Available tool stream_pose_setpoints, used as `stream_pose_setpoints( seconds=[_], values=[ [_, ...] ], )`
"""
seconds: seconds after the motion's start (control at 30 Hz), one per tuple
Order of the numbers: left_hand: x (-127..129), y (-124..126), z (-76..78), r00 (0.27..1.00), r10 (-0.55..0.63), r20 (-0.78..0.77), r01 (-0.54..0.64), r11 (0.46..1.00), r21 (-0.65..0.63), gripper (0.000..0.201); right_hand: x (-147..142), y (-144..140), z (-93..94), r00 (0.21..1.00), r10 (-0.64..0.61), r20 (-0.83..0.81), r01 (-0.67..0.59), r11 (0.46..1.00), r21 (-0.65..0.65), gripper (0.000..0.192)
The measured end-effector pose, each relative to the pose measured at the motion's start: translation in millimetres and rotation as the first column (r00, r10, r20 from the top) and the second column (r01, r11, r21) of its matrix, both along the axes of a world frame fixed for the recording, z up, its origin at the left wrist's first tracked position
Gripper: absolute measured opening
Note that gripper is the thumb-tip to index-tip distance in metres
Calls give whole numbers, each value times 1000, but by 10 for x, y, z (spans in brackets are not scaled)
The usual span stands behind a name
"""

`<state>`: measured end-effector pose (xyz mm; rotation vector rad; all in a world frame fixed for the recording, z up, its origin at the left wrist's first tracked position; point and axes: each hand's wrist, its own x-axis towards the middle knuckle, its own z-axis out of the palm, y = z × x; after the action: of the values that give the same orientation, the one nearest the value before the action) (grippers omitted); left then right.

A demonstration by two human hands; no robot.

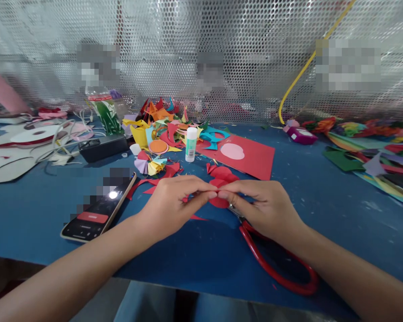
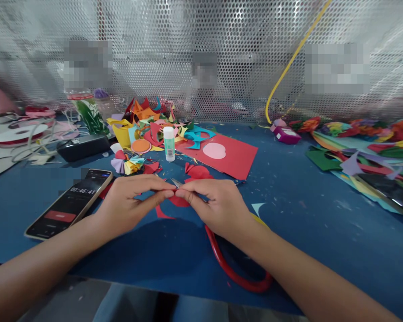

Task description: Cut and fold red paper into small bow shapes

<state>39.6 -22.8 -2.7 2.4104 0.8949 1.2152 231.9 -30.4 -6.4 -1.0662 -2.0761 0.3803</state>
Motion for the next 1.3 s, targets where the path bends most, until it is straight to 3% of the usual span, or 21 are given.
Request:
stream_pose_setpoints(
  seconds=[0.1,0.3,0.43,0.6,0.7,0.8,0.87,0.97,1.1,1.3],
  values=[
    [-6,9,-4,999,19,-39,-20,1000,-20,11,4,13,-22,1000,1,27,-1,1000,9,16],
    [8,-18,14,997,75,16,-72,985,-157,11,-16,45,-54,995,-11,-103,-19,956,-291,20],
    [20,-22,21,998,54,-8,-55,983,-177,11,-9,45,-44,986,-40,-164,-14,950,-313,23],
    [2,14,-13,999,35,-25,-38,989,-142,12,-4,102,-68,976,51,-210,-124,929,-348,24],
    [-1,24,-21,994,103,23,-100,989,-113,13,-13,128,-122,970,78,-231,-166,904,-394,28],
    [2,24,-12,989,148,23,-144,984,-108,14,-9,136,-166,958,11,-287,-136,897,-420,26],
    [-3,32,-13,988,156,-23,-157,983,-97,20,19,156,-169,946,-76,-315,-57,918,-393,24],
    [-25,76,-47,955,222,-195,-241,967,-80,30,110,248,-151,904,-214,-369,127,960,-248,25],
    [-65,170,-159,837,238,-493,-304,951,-57,36,272,452,-174,875,-345,-339,326,939,-114,34],
    [-101,229,-268,815,161,-557,-243,967,-76,33,390,676,-315,953,-283,-108,272,956,-107,23]
  ],
)
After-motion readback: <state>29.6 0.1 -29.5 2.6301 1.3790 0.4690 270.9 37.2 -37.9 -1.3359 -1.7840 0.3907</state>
